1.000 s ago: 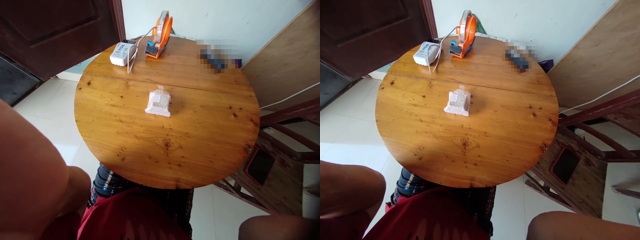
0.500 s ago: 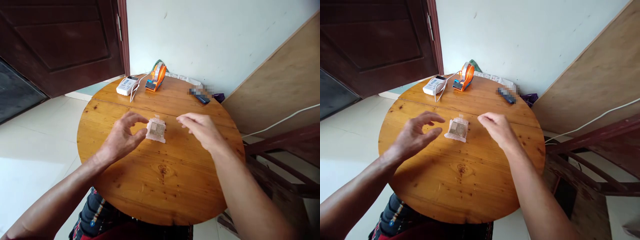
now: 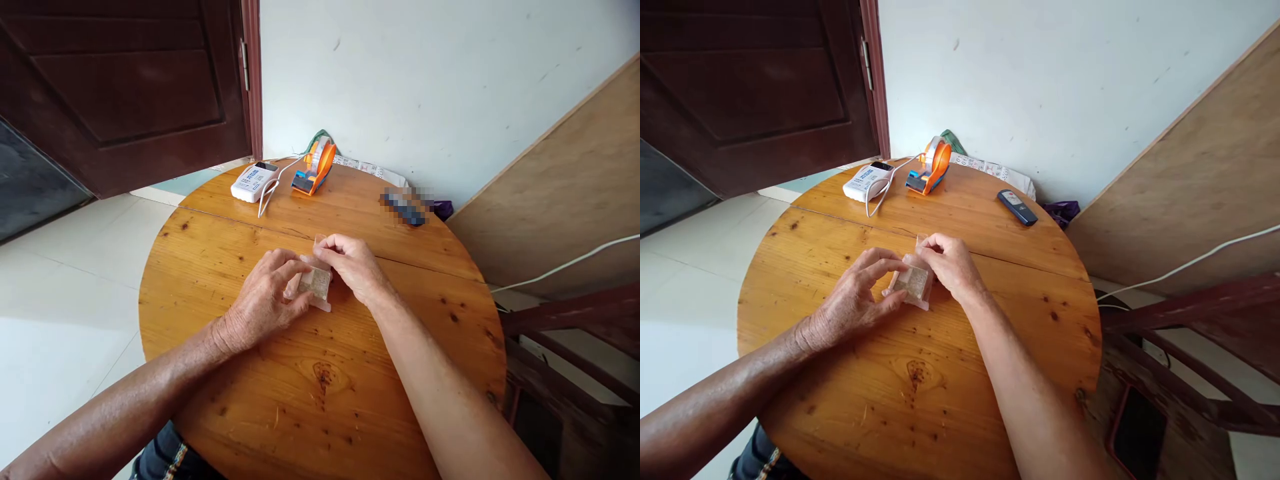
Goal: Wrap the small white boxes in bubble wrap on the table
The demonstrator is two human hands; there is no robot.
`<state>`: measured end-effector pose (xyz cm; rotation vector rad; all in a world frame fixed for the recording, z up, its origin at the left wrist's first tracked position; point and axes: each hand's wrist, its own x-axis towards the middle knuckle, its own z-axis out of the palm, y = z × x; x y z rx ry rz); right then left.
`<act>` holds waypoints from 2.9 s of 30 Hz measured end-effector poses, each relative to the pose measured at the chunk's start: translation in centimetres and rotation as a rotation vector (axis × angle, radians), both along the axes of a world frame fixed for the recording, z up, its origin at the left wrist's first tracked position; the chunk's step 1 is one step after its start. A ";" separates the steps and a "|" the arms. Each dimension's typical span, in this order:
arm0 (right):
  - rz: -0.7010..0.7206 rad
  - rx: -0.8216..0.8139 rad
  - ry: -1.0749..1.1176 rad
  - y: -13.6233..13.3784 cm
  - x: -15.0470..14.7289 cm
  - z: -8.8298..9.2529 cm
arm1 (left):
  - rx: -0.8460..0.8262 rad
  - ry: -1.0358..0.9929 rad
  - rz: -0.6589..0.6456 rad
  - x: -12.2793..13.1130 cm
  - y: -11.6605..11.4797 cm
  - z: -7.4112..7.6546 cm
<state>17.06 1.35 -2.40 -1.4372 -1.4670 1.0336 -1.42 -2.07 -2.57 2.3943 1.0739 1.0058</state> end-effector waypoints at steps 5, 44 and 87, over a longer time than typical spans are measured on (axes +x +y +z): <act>0.069 0.015 0.094 -0.8 0.3 0.4 | 0.006 -0.012 0.000 0.2 0.2 -0.3; 0.409 0.579 -0.944 -5.1 1.2 4.8 | 0.168 -0.060 0.050 0.9 -0.1 -1.9; 0.363 0.480 -0.546 -3.4 3.5 4.3 | -0.514 -0.386 0.263 0.0 1.3 -0.6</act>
